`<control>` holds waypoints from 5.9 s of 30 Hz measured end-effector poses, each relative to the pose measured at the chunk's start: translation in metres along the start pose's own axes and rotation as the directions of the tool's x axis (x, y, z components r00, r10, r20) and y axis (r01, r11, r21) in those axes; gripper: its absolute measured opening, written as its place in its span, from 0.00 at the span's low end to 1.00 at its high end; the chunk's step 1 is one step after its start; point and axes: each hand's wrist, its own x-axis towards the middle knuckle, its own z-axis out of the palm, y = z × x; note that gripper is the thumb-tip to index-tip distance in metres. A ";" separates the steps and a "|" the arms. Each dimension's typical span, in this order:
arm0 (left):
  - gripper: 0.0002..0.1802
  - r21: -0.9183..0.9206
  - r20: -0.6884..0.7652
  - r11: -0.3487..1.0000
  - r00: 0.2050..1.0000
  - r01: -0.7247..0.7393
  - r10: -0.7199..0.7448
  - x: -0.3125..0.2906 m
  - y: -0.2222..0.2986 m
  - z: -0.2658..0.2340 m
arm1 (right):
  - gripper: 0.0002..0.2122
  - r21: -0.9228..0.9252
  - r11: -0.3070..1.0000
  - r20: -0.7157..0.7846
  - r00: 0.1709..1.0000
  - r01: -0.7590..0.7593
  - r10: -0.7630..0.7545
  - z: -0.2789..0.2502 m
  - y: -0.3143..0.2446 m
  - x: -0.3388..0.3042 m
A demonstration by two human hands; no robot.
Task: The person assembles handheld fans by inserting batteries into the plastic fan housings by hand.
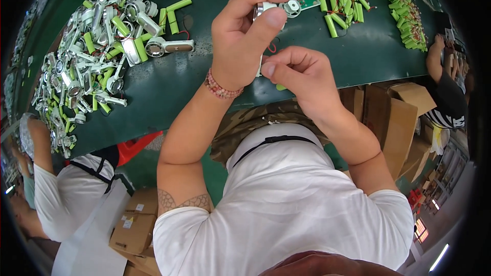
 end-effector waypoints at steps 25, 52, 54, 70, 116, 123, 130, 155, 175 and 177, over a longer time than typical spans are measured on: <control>0.16 0.995 -0.088 -0.006 0.880 0.103 0.466 0.022 0.094 -0.097 | 0.09 -0.910 0.138 0.033 0.399 0.391 -0.916 -0.139 -0.018 0.030; 0.11 0.518 -0.127 0.842 0.960 -0.150 0.249 0.047 -0.007 -0.006 | 0.08 -0.951 0.187 0.010 0.630 0.246 -0.777 -0.135 -0.024 0.037; 0.12 0.330 -0.188 0.941 0.971 -0.077 0.145 0.048 -0.003 -0.007 | 0.08 -0.946 0.216 -0.015 0.631 0.242 -0.776 -0.132 -0.026 0.035; 0.10 0.057 0.089 0.983 0.980 0.176 -0.180 0.028 -0.011 0.019 | 0.07 -0.273 0.742 -0.156 0.733 0.611 -0.662 -0.080 -0.021 0.038; 0.20 -0.117 0.127 0.985 0.986 0.125 -0.110 0.030 -0.001 0.005 | 0.03 -0.064 0.980 0.156 0.971 0.191 -0.179 -0.020 -0.014 0.010; 0.17 -0.022 0.205 0.999 0.978 -0.028 0.032 0.032 0.000 0.009 | 0.03 -0.082 0.973 0.148 0.969 0.214 -0.200 -0.017 -0.015 0.009; 0.18 -0.023 0.261 0.998 0.963 -0.058 0.062 0.032 -0.001 0.009 | 0.03 -0.063 0.992 0.175 0.980 0.111 -0.099 -0.018 -0.022 0.007; 0.18 -0.260 0.252 0.949 0.961 0.179 -0.112 0.026 0.007 0.010 | 0.03 -0.001 0.995 0.175 0.980 0.099 -0.097 -0.016 -0.022 0.003; 0.15 -0.158 0.211 0.980 0.974 0.117 -0.083 0.024 0.017 0.011 | 0.03 -0.098 0.982 0.117 0.982 0.162 -0.150 -0.015 -0.016 0.000; 0.14 -0.092 0.214 0.993 0.975 0.073 -0.052 0.026 0.016 0.011 | 0.03 -0.109 0.981 0.124 0.982 0.158 -0.144 -0.016 -0.014 0.001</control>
